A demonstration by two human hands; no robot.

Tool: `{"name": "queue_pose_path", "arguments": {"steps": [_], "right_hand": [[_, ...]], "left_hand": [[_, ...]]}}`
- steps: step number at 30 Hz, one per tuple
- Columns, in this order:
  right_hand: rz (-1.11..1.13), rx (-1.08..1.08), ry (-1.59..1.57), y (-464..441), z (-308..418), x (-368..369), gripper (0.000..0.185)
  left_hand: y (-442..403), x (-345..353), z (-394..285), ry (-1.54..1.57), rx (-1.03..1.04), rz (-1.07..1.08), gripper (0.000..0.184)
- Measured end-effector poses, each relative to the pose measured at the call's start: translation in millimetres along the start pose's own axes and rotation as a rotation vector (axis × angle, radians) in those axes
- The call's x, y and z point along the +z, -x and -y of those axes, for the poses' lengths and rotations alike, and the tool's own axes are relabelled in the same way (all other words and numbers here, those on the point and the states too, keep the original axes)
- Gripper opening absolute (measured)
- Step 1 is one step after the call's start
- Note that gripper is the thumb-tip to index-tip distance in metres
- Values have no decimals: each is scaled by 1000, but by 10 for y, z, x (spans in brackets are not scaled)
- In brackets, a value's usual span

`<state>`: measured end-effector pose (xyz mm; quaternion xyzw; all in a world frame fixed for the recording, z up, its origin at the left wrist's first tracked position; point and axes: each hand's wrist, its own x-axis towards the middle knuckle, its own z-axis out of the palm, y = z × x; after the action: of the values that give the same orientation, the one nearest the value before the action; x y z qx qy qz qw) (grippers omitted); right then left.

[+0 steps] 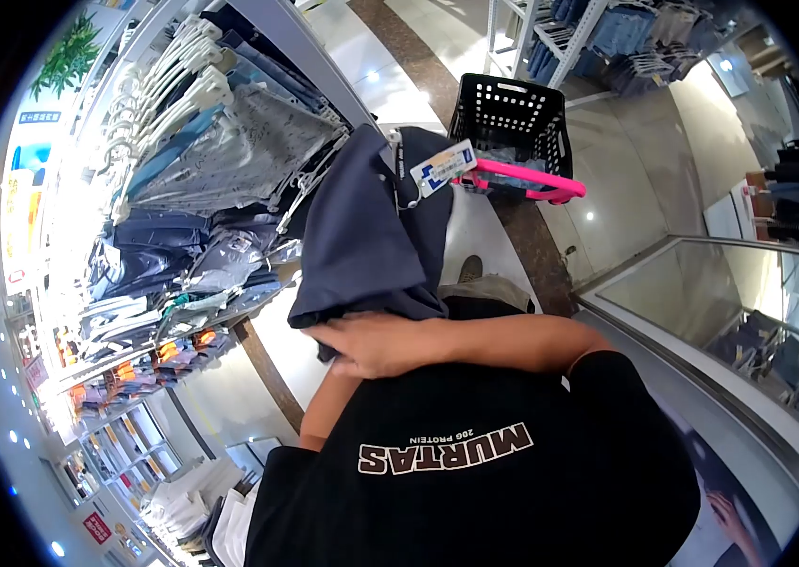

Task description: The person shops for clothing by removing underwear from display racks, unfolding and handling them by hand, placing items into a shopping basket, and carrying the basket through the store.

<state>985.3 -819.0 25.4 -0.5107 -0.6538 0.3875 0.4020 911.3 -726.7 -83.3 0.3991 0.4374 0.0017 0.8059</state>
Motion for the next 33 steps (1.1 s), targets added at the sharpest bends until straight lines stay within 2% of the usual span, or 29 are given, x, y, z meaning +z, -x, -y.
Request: {"name": "queue_pose_path", "arguments": {"steps": [1,2,7,10,22,28,32,33], "right_hand": [[94,-14,65,22,-2,43,68],[91,-26,116,50,-31,69,64],[15,24,-208,79,-32,-123,49],[12,-7,-147,80,-64,-77,47],[88,79,-151,106,-9,-151,52],[5,143,-52,166,-4,-258,51],[-144,233,51,393,-419,-225,36],[-165,329,64,496,-573,-207,33]], "left_hand": [[25,-10,42,3,-10,9,30],[19,-20,79,6,-13,7,29],[-24,-62,195,31,7,-15,28],[-44,-56,233,28,22,-22,27],[-156,-262,48,-35,233,-162,27],[-300,-385,3,-175,373,-253,29],[-190,-267,-391,-413,532,-374,31],[-30,-169,-520,-439,553,-410,31]]}}
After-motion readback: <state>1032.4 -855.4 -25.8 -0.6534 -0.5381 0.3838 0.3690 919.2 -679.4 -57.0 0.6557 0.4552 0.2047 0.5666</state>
